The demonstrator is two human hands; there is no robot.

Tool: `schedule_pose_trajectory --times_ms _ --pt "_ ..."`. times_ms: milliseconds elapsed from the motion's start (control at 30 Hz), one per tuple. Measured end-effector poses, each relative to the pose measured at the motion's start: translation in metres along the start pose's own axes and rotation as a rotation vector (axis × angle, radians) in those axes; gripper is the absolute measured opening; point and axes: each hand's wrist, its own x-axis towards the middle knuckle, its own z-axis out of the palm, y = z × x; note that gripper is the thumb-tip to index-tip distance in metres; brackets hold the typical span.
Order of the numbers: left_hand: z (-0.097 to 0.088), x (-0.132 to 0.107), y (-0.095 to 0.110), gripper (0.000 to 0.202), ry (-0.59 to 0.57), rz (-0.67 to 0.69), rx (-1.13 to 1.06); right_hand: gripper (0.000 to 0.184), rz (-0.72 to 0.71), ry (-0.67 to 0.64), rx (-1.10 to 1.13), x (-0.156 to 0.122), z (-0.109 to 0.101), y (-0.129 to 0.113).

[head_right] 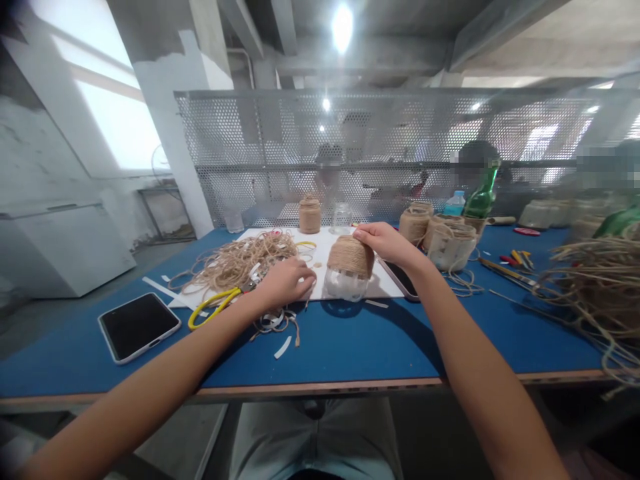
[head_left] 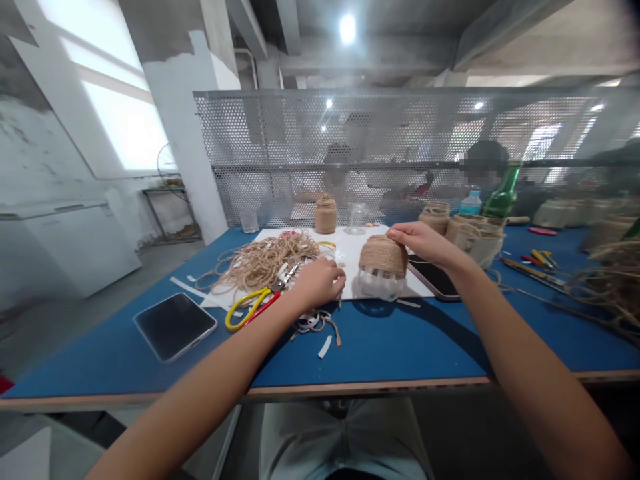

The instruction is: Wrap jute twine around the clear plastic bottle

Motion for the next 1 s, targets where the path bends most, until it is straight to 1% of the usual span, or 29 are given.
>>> schedule_pose_trajectory --times_ms 67,133,233,300,400,500,567,667,767,900,1000 --pt "0.003 -0.001 -0.002 0.024 -0.089 0.025 -0.011 0.035 0.016 -0.003 0.002 0.0 -0.002 0.004" --pt "0.005 -0.001 -0.003 0.023 -0.147 0.029 -0.014 0.035 0.023 -0.008 -0.004 0.0 -0.003 0.005" --pt "0.004 -0.002 0.0 0.024 -0.185 0.017 0.001 0.035 0.022 -0.01 -0.086 -0.001 -0.002 -0.004" --pt "0.003 -0.001 0.002 0.025 -0.194 0.007 0.016 0.035 0.006 0.004 -0.226 -0.006 -0.001 -0.015" --pt "0.002 -0.001 0.004 0.025 -0.205 0.007 0.026 0.034 -0.089 -0.006 -0.4 -0.022 0.0 -0.032" --pt "0.002 -0.001 0.003 0.025 -0.22 0.008 0.026 0.028 -0.186 0.011 -0.494 -0.045 0.002 -0.042" --pt "0.001 -0.001 0.003 0.025 -0.223 0.004 0.025 0.027 -0.233 0.012 -0.53 -0.061 0.003 -0.045" --pt "0.0 -0.002 0.003 0.026 -0.225 0.002 0.02 0.026 -0.255 0.0 -0.557 -0.075 0.003 -0.043" --pt "0.0 -0.002 0.003 0.025 -0.229 -0.003 0.02 0.027 -0.227 0.006 -0.52 -0.08 -0.001 -0.033" --pt "-0.001 -0.003 0.004 0.025 -0.228 -0.008 0.018 0.029 -0.167 0.04 -0.413 -0.088 -0.005 -0.017" --pt "-0.002 -0.003 0.005 0.025 -0.226 -0.013 0.016 0.029 -0.136 0.103 -0.403 -0.095 -0.003 -0.009"
